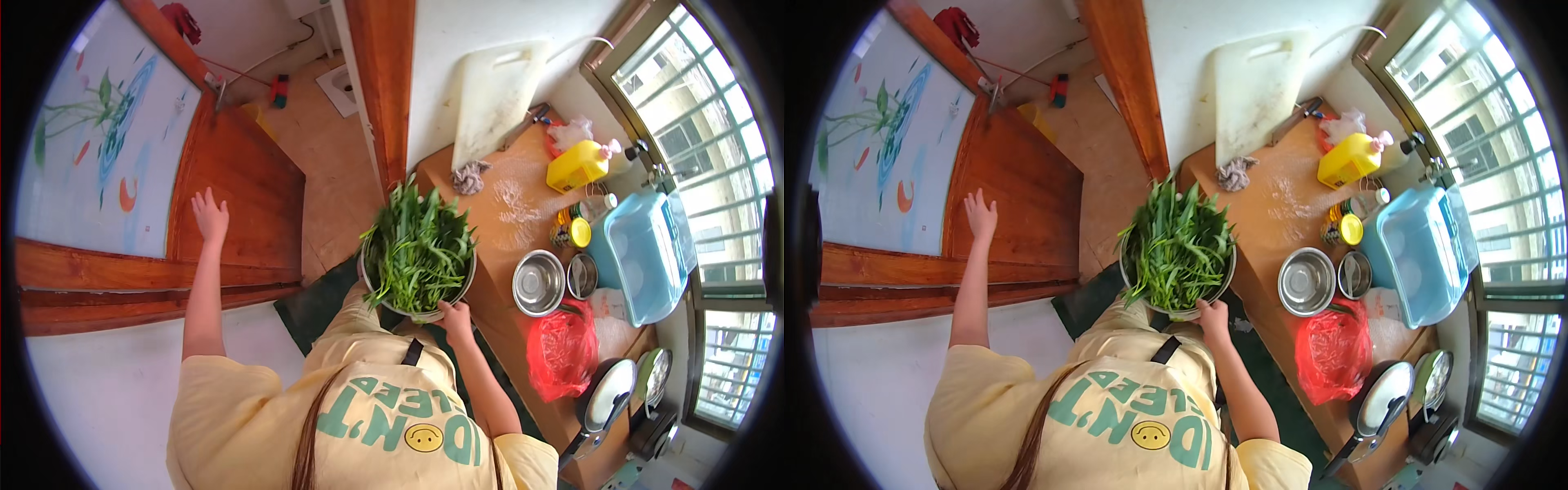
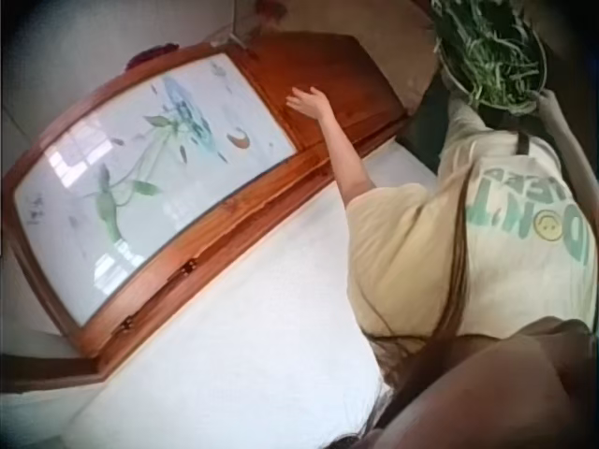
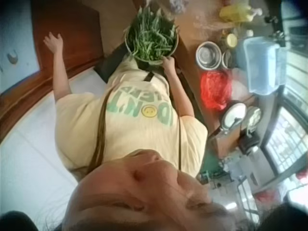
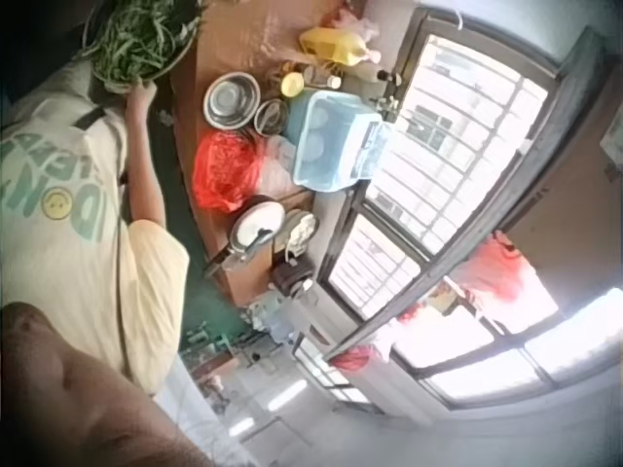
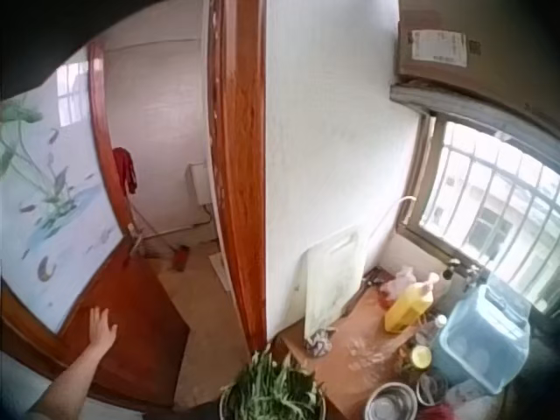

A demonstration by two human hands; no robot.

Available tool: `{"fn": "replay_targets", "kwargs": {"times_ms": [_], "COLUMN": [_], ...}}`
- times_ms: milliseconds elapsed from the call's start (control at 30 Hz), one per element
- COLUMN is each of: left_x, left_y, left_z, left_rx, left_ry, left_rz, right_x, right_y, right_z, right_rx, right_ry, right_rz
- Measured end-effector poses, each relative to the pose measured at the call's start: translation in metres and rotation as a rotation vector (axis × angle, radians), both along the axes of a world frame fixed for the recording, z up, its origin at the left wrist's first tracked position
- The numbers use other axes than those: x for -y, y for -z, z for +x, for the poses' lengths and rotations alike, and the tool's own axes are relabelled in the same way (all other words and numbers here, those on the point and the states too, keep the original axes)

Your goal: The person washes green leafy vegetables in a metal colander under a running tap in a bathroom. They then move to the kitchen, place the vegetables on a counter, and handle a metal bowl and a pot lid.

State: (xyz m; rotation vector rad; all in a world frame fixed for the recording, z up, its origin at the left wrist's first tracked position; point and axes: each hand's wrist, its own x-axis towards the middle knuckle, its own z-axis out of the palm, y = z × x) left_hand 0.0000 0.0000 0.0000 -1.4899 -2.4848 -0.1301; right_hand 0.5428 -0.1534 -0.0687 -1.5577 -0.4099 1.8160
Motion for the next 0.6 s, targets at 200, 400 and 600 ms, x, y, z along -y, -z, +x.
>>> {"fn": "replay_targets", "kwargs": {"times_ms": [200,400,600], "left_x": [0.012,-0.002,-0.042], "left_y": [-0.005,-0.001,-0.007], "left_z": [-0.089,-0.128,-0.131], "left_rx": [-0.191,-0.124,0.042], "left_ry": [0.053,0.143,-0.009], "left_rz": [-0.099,-0.017,0.027], "right_x": [-0.048,-0.145,-0.264], "right_y": [0.018,0.02,0.019], "right_z": [-0.109,-0.234,-0.325], "right_rx": [0.176,0.081,0.046], "right_ry": [-0.263,-0.321,-0.308], "right_rz": [-0.03,-0.049,0.002]}}
